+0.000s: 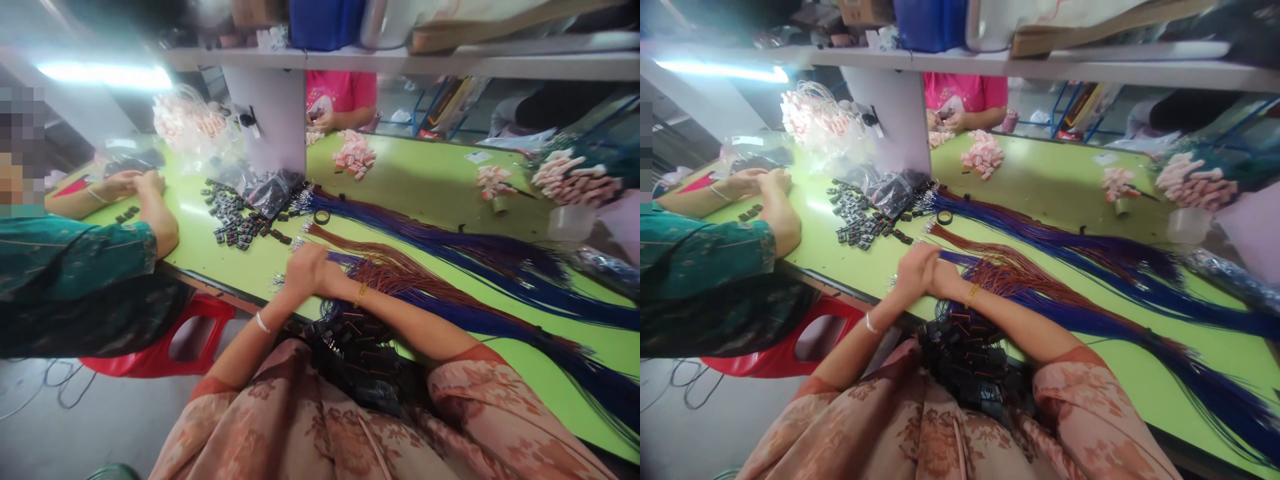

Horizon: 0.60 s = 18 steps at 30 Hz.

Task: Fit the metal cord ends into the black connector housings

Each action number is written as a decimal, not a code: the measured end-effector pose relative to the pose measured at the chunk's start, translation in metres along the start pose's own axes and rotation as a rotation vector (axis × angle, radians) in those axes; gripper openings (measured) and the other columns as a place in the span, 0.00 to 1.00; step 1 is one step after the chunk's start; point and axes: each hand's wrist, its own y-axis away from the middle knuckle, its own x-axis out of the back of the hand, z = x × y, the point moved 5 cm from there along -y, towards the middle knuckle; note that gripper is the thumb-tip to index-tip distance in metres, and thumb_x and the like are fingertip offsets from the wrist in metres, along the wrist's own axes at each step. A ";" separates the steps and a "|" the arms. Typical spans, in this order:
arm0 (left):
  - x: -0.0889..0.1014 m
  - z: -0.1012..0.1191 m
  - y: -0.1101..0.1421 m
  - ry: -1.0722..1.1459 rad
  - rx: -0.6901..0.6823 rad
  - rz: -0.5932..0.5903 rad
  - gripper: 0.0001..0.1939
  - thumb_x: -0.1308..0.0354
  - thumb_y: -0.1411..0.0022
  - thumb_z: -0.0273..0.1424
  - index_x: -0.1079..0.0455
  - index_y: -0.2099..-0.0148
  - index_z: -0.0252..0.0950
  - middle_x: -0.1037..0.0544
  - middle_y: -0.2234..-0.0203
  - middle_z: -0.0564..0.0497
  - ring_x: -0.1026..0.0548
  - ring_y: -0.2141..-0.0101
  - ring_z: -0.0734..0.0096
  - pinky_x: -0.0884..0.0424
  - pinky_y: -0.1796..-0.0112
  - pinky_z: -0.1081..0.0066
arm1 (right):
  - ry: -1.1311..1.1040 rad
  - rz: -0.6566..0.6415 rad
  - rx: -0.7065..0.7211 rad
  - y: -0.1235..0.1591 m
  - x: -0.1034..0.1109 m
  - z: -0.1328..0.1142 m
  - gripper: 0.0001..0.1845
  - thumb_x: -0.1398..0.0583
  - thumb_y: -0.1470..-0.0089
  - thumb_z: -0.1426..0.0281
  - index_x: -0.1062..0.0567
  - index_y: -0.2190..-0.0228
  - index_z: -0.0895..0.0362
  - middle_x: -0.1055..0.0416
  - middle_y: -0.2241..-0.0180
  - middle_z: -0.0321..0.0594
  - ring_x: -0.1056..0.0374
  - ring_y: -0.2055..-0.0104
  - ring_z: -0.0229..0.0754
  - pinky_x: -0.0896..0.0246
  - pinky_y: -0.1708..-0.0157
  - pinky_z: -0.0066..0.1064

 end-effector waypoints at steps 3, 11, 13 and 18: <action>0.035 -0.053 -0.042 -0.332 0.096 0.072 0.13 0.50 0.42 0.24 0.25 0.60 0.36 0.25 0.62 0.41 0.32 0.57 0.55 0.40 0.50 0.57 | 0.084 -0.019 0.025 0.000 -0.001 -0.004 0.09 0.45 0.44 0.69 0.25 0.67 0.59 0.25 0.65 0.47 0.32 0.65 0.45 0.48 0.69 0.31; 0.067 -0.100 -0.042 -0.624 0.024 -0.068 0.09 0.48 0.44 0.25 0.27 0.64 0.36 0.26 0.64 0.41 0.34 0.58 0.55 0.40 0.53 0.58 | 0.179 -0.025 -0.003 0.003 -0.003 -0.006 0.11 0.49 0.41 0.71 0.30 0.61 0.61 0.26 0.64 0.50 0.32 0.66 0.46 0.48 0.69 0.32; 0.070 -0.095 -0.036 -0.652 0.038 -0.057 0.06 0.46 0.45 0.25 0.28 0.65 0.37 0.26 0.66 0.42 0.34 0.59 0.55 0.40 0.55 0.58 | 0.082 0.041 -0.011 0.004 0.001 -0.004 0.10 0.50 0.41 0.71 0.30 0.62 0.60 0.26 0.67 0.47 0.33 0.67 0.43 0.49 0.69 0.30; 0.080 -0.086 -0.025 -0.607 0.120 0.018 0.07 0.44 0.48 0.24 0.30 0.65 0.36 0.27 0.69 0.45 0.32 0.64 0.59 0.38 0.60 0.62 | -0.323 0.185 0.004 0.002 0.010 0.004 0.05 0.47 0.47 0.73 0.32 0.70 0.58 0.31 0.74 0.36 0.39 0.73 0.35 0.49 0.71 0.26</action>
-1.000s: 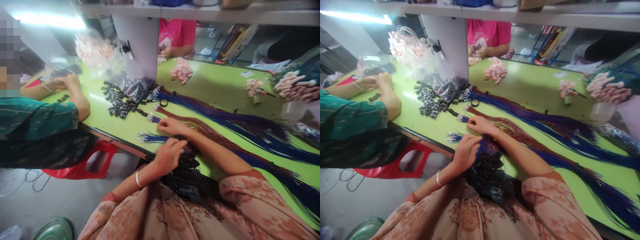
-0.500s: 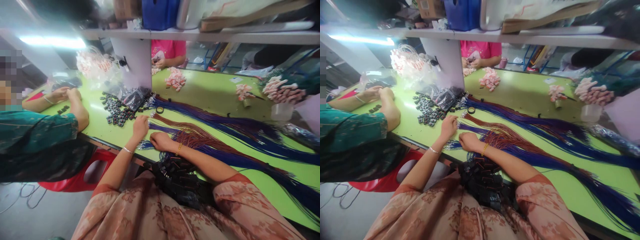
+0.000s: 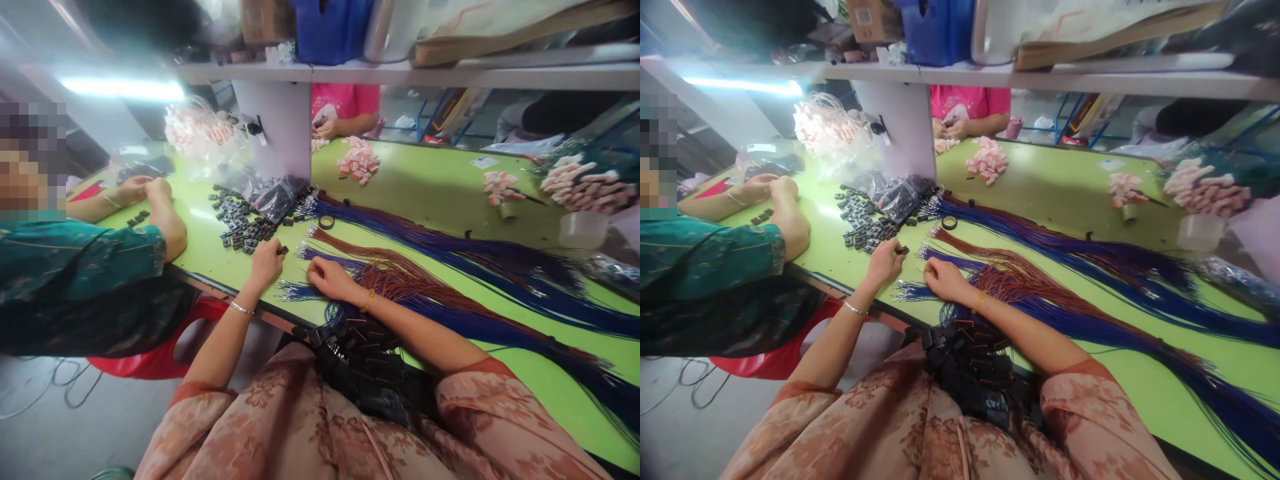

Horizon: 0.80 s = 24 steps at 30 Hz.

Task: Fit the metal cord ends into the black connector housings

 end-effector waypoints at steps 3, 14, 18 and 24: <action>0.007 -0.005 0.008 0.287 0.096 0.019 0.10 0.42 0.48 0.26 0.27 0.61 0.37 0.26 0.67 0.48 0.31 0.70 0.67 0.36 0.63 0.66 | -0.223 0.050 -0.005 -0.005 0.003 0.001 0.03 0.46 0.49 0.71 0.32 0.71 0.58 0.33 0.75 0.33 0.41 0.74 0.34 0.48 0.71 0.25; -0.004 0.016 0.055 1.189 0.494 -0.205 0.16 0.30 0.56 0.31 0.25 0.63 0.32 0.26 0.76 0.52 0.30 0.76 0.81 0.33 0.72 0.78 | -0.439 0.099 -0.030 -0.004 0.008 -0.005 0.08 0.43 0.50 0.66 0.30 0.73 0.59 0.35 0.76 0.32 0.44 0.75 0.32 0.48 0.73 0.25; -0.011 0.022 0.062 1.343 0.520 -0.218 0.23 0.30 0.54 0.29 0.29 0.54 0.37 0.27 0.71 0.55 0.26 0.70 0.78 0.29 0.67 0.77 | -0.430 0.105 -0.022 0.001 0.007 -0.007 0.06 0.42 0.52 0.67 0.31 0.74 0.58 0.36 0.78 0.31 0.45 0.77 0.32 0.49 0.76 0.25; -0.023 0.023 0.066 1.521 0.586 -0.196 0.18 0.32 0.53 0.25 0.28 0.58 0.33 0.22 0.66 0.48 0.26 0.70 0.78 0.31 0.70 0.80 | -0.295 0.186 0.056 0.008 0.013 -0.016 0.03 0.42 0.52 0.70 0.30 0.75 0.58 0.34 0.78 0.33 0.43 0.77 0.32 0.48 0.75 0.25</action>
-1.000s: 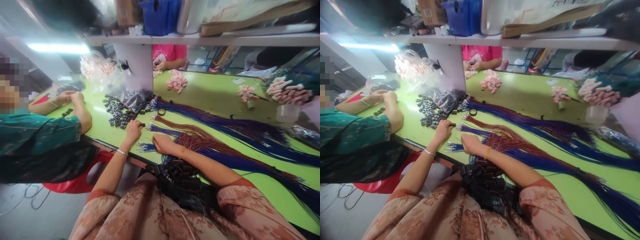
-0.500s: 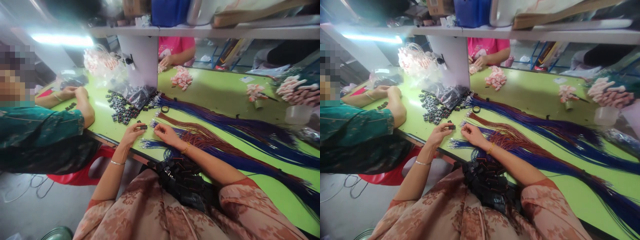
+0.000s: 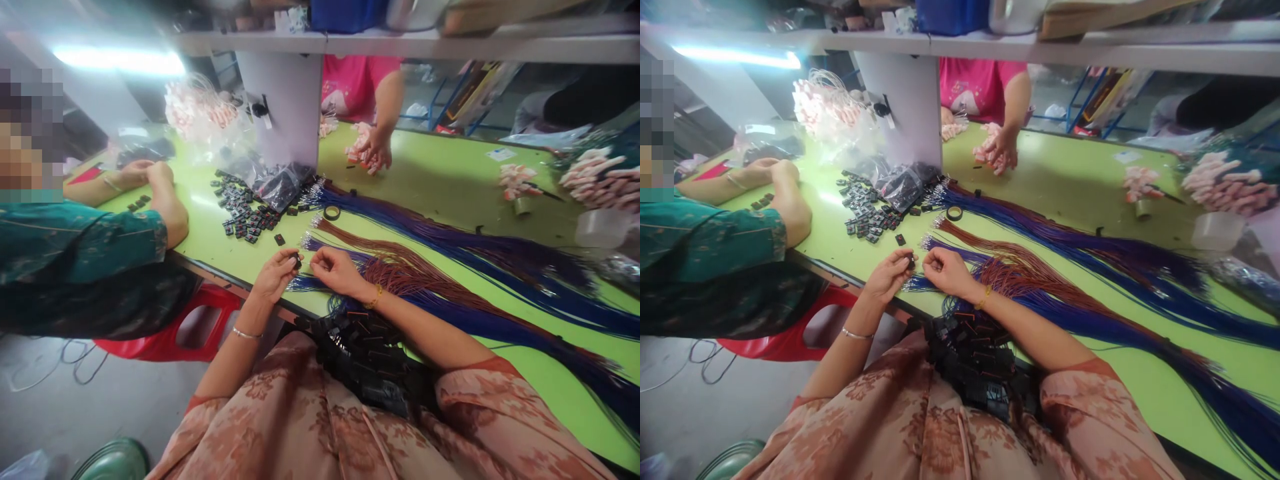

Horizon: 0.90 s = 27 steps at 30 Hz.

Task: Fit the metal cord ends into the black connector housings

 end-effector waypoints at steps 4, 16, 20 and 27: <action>-0.005 -0.007 0.001 0.072 0.045 -0.026 0.19 0.35 0.49 0.24 0.27 0.52 0.33 0.22 0.63 0.47 0.26 0.68 0.78 0.30 0.66 0.77 | 0.111 0.016 0.066 0.001 0.002 -0.005 0.03 0.43 0.52 0.71 0.31 0.76 0.57 0.35 0.78 0.33 0.44 0.77 0.33 0.49 0.74 0.25; -0.013 -0.010 0.006 0.090 0.087 -0.089 0.18 0.35 0.49 0.25 0.26 0.53 0.33 0.22 0.61 0.47 0.26 0.68 0.78 0.29 0.64 0.77 | 0.226 -0.010 0.165 0.002 -0.001 -0.008 0.03 0.44 0.53 0.72 0.34 0.76 0.56 0.34 0.76 0.35 0.42 0.74 0.34 0.49 0.73 0.26; -0.012 -0.010 0.007 0.062 0.082 -0.068 0.19 0.33 0.51 0.26 0.26 0.54 0.33 0.22 0.63 0.48 0.26 0.68 0.79 0.29 0.65 0.78 | 0.228 -0.007 0.191 0.002 -0.001 -0.009 0.02 0.44 0.54 0.73 0.34 0.76 0.56 0.35 0.76 0.35 0.41 0.74 0.35 0.49 0.72 0.26; -0.014 -0.015 0.009 -0.065 0.019 0.016 0.20 0.30 0.54 0.29 0.26 0.57 0.33 0.22 0.69 0.51 0.27 0.73 0.81 0.31 0.68 0.79 | 0.330 -0.043 0.299 0.003 -0.008 -0.006 0.02 0.45 0.52 0.74 0.33 0.75 0.56 0.34 0.76 0.36 0.41 0.73 0.36 0.48 0.71 0.28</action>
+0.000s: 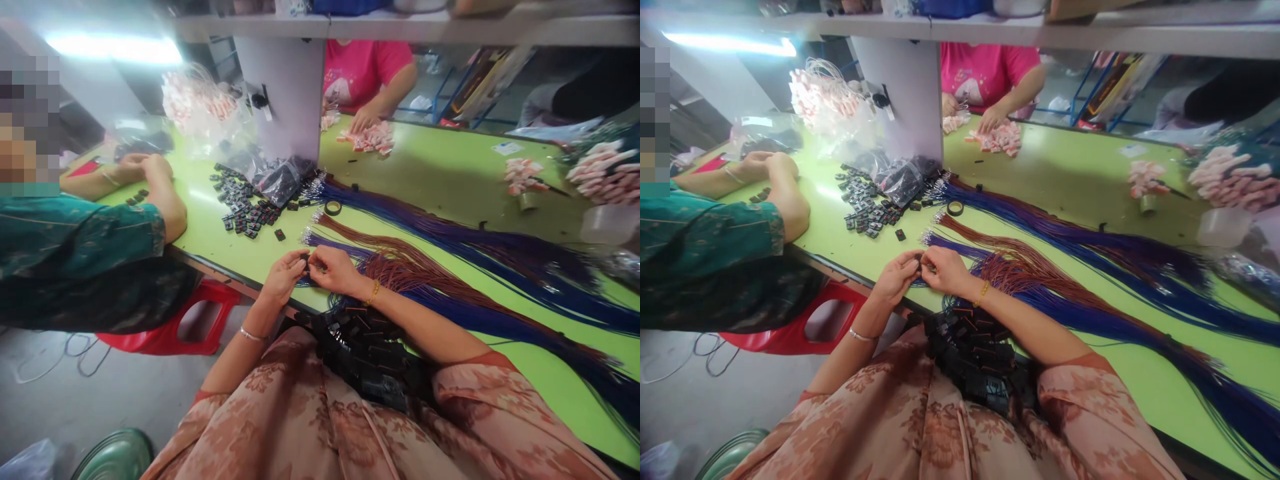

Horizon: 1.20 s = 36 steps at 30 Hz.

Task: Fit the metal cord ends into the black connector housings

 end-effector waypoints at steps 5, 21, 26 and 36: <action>0.001 -0.003 0.001 0.021 -0.031 0.108 0.20 0.29 0.58 0.30 0.26 0.60 0.33 0.22 0.70 0.52 0.27 0.73 0.81 0.31 0.69 0.79 | 0.007 -0.055 -0.030 0.001 -0.002 0.004 0.04 0.45 0.48 0.73 0.32 0.73 0.57 0.33 0.75 0.38 0.40 0.73 0.36 0.48 0.71 0.28; 0.008 -0.006 -0.002 0.017 -0.080 0.182 0.19 0.31 0.55 0.29 0.28 0.59 0.32 0.21 0.67 0.47 0.27 0.72 0.79 0.33 0.68 0.76 | 0.050 -0.090 -0.293 -0.021 0.022 0.048 0.11 0.47 0.43 0.69 0.25 0.68 0.59 0.26 0.70 0.40 0.36 0.71 0.37 0.46 0.69 0.27; 0.004 -0.004 -0.001 0.003 -0.056 0.146 0.18 0.31 0.54 0.30 0.28 0.59 0.32 0.21 0.66 0.47 0.26 0.70 0.77 0.32 0.66 0.75 | 0.374 -0.277 -0.427 -0.019 0.021 0.084 0.08 0.41 0.49 0.68 0.23 0.68 0.58 0.25 0.65 0.45 0.34 0.66 0.42 0.48 0.69 0.29; 0.000 -0.007 -0.004 0.035 -0.046 0.139 0.19 0.30 0.55 0.29 0.27 0.59 0.31 0.21 0.67 0.47 0.26 0.71 0.79 0.32 0.67 0.78 | 0.443 -0.293 -0.480 -0.025 0.023 0.098 0.11 0.44 0.46 0.68 0.22 0.68 0.57 0.24 0.65 0.46 0.33 0.66 0.43 0.46 0.67 0.30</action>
